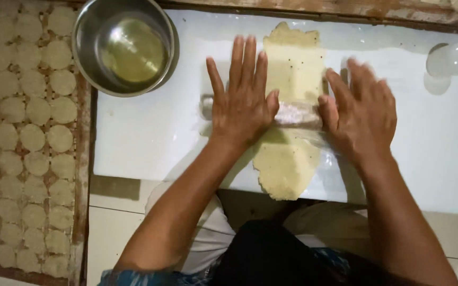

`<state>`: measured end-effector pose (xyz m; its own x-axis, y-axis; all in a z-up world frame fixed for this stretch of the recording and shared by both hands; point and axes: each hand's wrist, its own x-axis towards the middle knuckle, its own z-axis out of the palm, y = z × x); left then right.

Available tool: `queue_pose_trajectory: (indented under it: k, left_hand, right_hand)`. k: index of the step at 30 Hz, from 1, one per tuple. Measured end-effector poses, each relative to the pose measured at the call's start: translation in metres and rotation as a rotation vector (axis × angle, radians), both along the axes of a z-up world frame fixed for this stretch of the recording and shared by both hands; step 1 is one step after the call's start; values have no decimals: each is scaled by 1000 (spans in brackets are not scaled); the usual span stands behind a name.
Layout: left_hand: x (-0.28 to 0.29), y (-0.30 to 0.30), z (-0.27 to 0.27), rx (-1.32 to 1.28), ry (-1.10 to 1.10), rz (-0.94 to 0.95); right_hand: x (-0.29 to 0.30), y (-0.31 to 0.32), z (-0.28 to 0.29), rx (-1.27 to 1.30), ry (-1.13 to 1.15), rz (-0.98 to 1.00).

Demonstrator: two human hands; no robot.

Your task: Preparing dough and rolling it out to make small circular pastries.

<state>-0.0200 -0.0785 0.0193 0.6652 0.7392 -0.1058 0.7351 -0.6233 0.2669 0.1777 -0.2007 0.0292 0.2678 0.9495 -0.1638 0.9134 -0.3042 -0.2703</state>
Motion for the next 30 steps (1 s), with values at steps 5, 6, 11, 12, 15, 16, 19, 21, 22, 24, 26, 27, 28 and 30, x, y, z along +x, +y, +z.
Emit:
queue_pose_trajectory:
  k: [5,6,11,12,15,16,19,21,22,24,26,27,28,30]
  left_hand:
    - [-29,-49,-6,50,-21,-12]
    - [-35,-59,-5,33,-23,-7]
    - [-48,-76,-8,-65,-58,-16]
    - [-44,-68,-10,-98,-82,-31]
    - [-15,-27,37,-130,-73,-49]
    - [-9,-18,37,-138,-67,-45]
    - [6,-2,16,-28,-62,-27]
    - [7,-2,-20,131,-177,32]
    - [10,1,-11,119,-171,24]
    - [9,0,6,3,-65,33]
    - [1,-14,7,-61,6,11]
    - [-2,-18,9,-96,57,-8]
    - [-3,-18,7,-94,58,-8]
    - [-8,-25,6,-23,-15,-12]
  right_hand:
    - [-20,-43,-2,60,9,-41]
    - [-22,-52,-6,78,3,-25]
    - [-35,-71,9,153,2,17]
    - [-27,-64,9,161,3,42]
    - [1,-40,4,-42,56,118]
    - [5,-28,10,-49,62,121]
    - [19,-2,13,-55,18,82]
    - [26,9,3,30,30,21]
    - [28,10,-4,19,36,12]
    - [23,4,-17,-101,66,46]
    - [15,-2,-6,-118,97,24]
    - [14,-3,1,-108,109,6]
    - [13,-4,1,-106,110,6]
    - [8,-15,2,-125,92,33]
